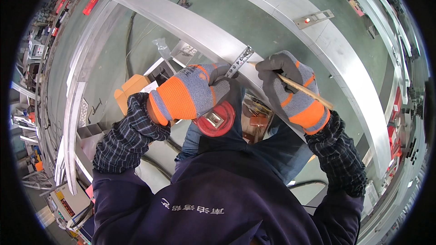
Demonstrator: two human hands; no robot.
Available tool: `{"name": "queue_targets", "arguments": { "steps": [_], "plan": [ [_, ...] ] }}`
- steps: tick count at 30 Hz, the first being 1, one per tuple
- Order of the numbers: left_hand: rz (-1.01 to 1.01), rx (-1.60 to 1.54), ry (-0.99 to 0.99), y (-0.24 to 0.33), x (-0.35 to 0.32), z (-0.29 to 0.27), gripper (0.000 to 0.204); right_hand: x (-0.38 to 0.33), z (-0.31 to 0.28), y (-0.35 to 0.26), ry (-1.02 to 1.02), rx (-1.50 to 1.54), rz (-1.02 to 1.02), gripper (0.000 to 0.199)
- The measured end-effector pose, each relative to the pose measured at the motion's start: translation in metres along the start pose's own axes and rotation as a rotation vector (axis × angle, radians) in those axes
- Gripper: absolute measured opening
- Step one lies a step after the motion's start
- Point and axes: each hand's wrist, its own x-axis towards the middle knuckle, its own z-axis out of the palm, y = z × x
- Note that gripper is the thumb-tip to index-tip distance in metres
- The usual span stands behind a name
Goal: The person measures and marks long aluminum profiles using a ruler, pencil, and spirit level. They reference a printed document, align the tools, and draw lines on the metal pieces in a workshop setting.
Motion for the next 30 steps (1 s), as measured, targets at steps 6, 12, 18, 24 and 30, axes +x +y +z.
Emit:
{"name": "queue_targets", "arguments": {
  "steps": [6, 12, 18, 24, 30],
  "plan": [
    [0.007, 0.022, 0.019, 0.003, -0.003, 0.0, 0.034, -0.002, 0.001, -0.002, 0.021, 0.024, 0.028, 0.016],
    [-0.128, 0.053, -0.028, 0.003, -0.001, 0.0, 0.034, -0.001, 0.001, -0.001, 0.032, -0.027, -0.039, 0.016],
    [-0.086, -0.109, 0.016, 0.004, -0.004, 0.003, 0.029, -0.009, -0.025, -0.027, 0.314, 0.158, -0.048, 0.014],
    [0.128, -0.115, -0.069, 0.036, -0.011, 0.032, 0.028, -0.068, -0.074, -0.061, 0.405, 0.038, 0.037, 0.03],
    [0.194, -0.457, -0.179, 0.074, -0.006, 0.117, 0.026, -0.149, -0.088, -0.05, 0.433, -0.051, 0.161, 0.021]
  ]
}}
